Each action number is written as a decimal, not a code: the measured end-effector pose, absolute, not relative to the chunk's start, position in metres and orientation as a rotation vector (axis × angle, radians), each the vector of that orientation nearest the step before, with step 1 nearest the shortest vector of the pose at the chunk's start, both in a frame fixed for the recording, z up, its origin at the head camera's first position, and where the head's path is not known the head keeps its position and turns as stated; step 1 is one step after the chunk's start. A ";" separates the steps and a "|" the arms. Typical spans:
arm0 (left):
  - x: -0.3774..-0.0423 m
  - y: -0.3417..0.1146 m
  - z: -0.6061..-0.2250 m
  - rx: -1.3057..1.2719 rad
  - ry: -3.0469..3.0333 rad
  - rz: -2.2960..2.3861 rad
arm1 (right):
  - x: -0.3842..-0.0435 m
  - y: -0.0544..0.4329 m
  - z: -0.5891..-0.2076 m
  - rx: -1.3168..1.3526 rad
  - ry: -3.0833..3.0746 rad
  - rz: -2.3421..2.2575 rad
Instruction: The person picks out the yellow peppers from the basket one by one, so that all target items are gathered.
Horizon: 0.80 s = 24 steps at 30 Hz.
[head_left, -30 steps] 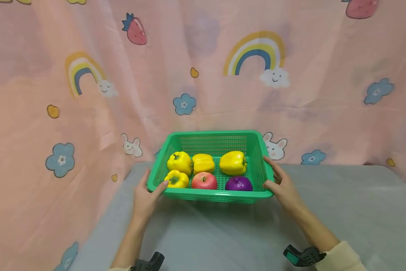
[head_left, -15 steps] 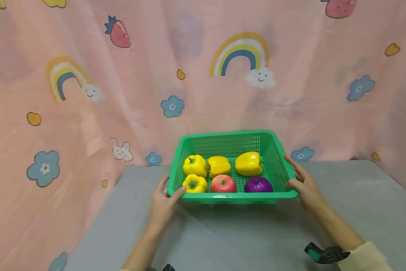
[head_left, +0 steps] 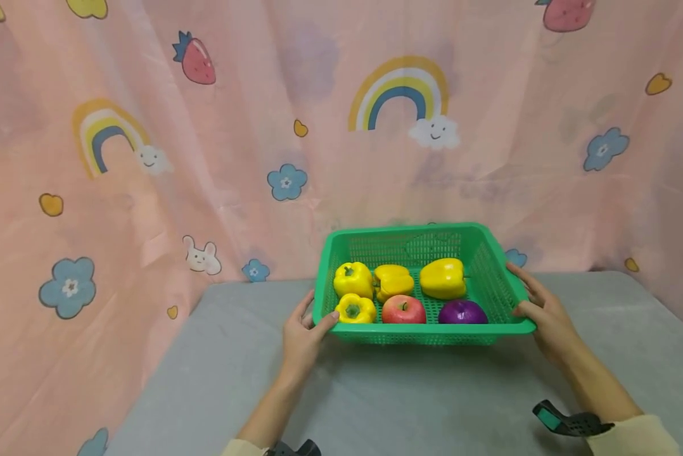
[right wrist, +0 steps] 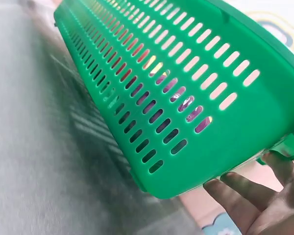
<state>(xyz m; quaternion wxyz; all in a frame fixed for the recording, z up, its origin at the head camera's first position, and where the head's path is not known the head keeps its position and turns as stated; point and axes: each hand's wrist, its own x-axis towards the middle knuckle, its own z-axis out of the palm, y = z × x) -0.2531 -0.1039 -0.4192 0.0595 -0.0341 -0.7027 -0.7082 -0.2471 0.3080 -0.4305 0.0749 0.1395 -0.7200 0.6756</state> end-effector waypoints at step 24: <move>-0.299 -0.104 -0.406 -0.088 -2.333 -2.200 | -0.248 0.323 -0.450 0.355 -2.245 1.912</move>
